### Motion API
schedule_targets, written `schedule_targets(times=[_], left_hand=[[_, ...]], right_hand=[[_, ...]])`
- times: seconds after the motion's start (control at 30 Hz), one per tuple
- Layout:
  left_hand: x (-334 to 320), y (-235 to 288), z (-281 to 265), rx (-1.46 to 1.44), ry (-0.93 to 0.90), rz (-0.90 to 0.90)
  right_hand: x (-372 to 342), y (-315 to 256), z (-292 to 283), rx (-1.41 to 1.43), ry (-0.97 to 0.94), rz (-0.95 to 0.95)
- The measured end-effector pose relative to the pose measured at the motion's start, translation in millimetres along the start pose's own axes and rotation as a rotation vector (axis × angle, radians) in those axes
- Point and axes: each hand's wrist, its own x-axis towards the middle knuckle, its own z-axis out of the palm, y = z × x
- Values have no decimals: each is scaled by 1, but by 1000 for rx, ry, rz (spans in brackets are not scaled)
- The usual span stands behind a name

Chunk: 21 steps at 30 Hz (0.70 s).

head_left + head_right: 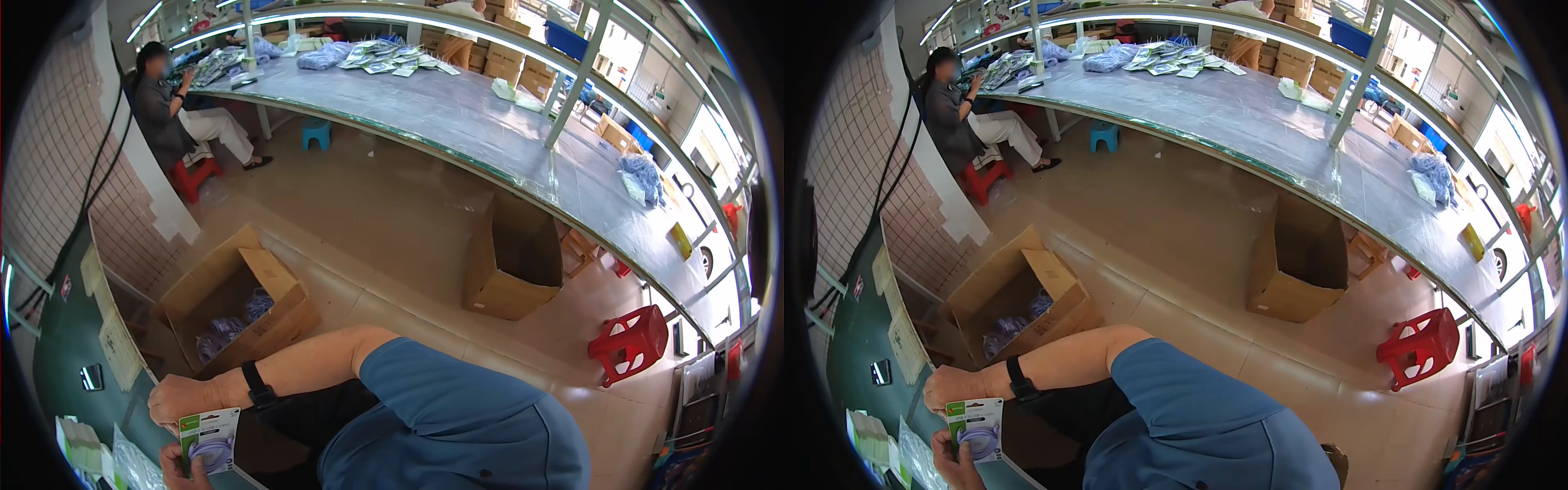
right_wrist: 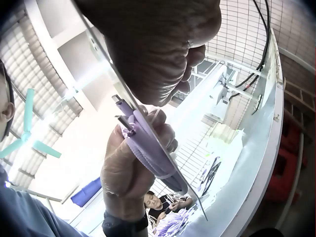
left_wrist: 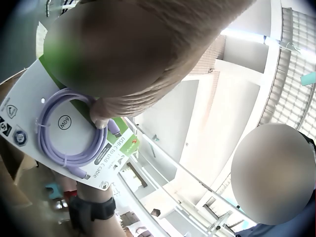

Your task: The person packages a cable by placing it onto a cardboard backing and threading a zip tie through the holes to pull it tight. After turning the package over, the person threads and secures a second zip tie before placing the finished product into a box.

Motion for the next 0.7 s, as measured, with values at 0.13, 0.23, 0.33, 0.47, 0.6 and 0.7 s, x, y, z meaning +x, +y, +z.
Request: schedule_targets(times=[0.13,0.23,0.33,0.47,0.6,0.7], left_hand=[[-6,-18,5,-106,81,59],[-10,-9,6,-196,161,31],[-18,14,3,-258,252,-84],[-18,25,-7,-246,210,-218],[-5,-5,-11,-15,327,-208],[10,-16,-6,-182,414,-173]], right_hand=[[7,3,-6,238,-82,52],[15,5,-19,324,-164,82],[20,1,-30,269,-253,94],[22,-5,-32,241,-258,97],[13,-8,-37,322,132,464],[8,-36,-78,576,210,718]])
